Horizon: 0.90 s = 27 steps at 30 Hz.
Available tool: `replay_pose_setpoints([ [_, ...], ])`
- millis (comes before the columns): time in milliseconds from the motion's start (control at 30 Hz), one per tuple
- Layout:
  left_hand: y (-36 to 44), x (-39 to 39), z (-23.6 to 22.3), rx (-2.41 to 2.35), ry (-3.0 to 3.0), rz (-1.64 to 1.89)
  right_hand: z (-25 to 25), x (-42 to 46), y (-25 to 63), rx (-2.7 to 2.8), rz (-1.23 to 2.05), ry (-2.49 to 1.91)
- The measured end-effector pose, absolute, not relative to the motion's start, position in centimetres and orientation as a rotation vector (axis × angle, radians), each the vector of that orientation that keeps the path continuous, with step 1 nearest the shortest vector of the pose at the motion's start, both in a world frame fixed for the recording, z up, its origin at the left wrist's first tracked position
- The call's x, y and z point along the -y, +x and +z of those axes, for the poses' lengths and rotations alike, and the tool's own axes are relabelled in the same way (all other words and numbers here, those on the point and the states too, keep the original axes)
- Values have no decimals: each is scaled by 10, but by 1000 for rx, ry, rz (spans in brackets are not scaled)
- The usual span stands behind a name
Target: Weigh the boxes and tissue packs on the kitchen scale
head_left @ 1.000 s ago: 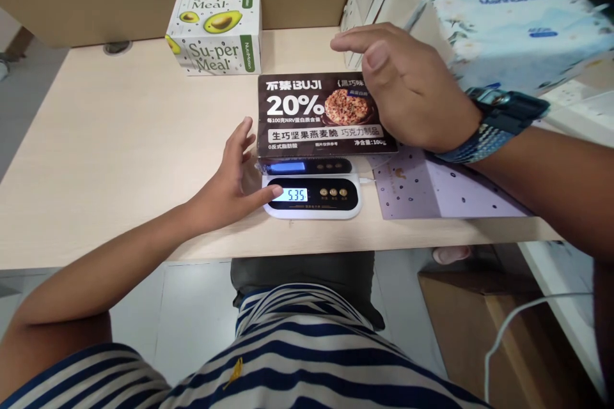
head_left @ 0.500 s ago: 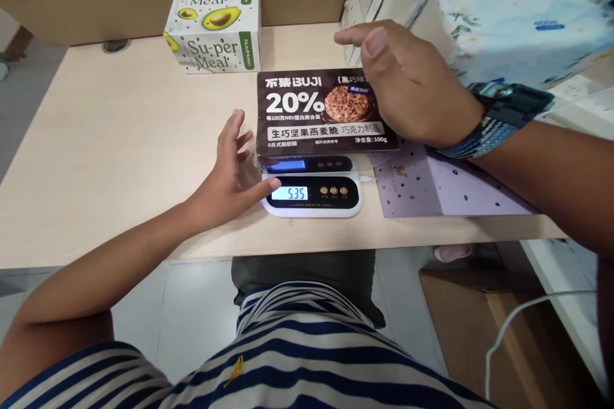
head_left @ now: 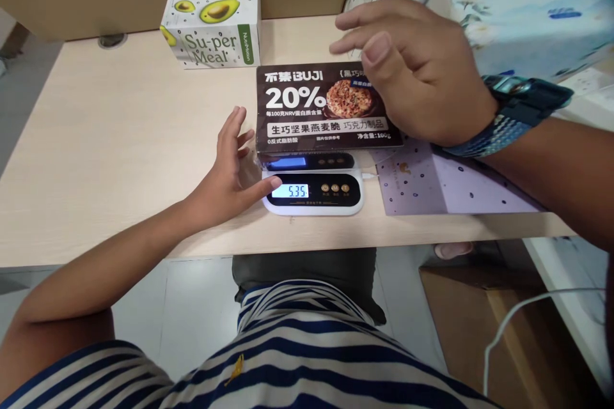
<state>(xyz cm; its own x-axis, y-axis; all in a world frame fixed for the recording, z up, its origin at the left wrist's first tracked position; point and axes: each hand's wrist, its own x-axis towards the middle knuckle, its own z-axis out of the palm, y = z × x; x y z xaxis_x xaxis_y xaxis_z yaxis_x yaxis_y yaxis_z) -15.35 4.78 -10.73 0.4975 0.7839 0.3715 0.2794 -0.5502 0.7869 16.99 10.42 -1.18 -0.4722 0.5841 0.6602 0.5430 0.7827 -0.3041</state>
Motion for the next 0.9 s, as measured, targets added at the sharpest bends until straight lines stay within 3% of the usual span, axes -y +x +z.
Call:
replay_pose_setpoints([
  [300,-151,-50,-107,-859,2105,997,-11,-100,169,2268,126,-738],
  [900,-153,-50,-105,-853,2076,961,-8,-106,168,2272,179,-1092],
])
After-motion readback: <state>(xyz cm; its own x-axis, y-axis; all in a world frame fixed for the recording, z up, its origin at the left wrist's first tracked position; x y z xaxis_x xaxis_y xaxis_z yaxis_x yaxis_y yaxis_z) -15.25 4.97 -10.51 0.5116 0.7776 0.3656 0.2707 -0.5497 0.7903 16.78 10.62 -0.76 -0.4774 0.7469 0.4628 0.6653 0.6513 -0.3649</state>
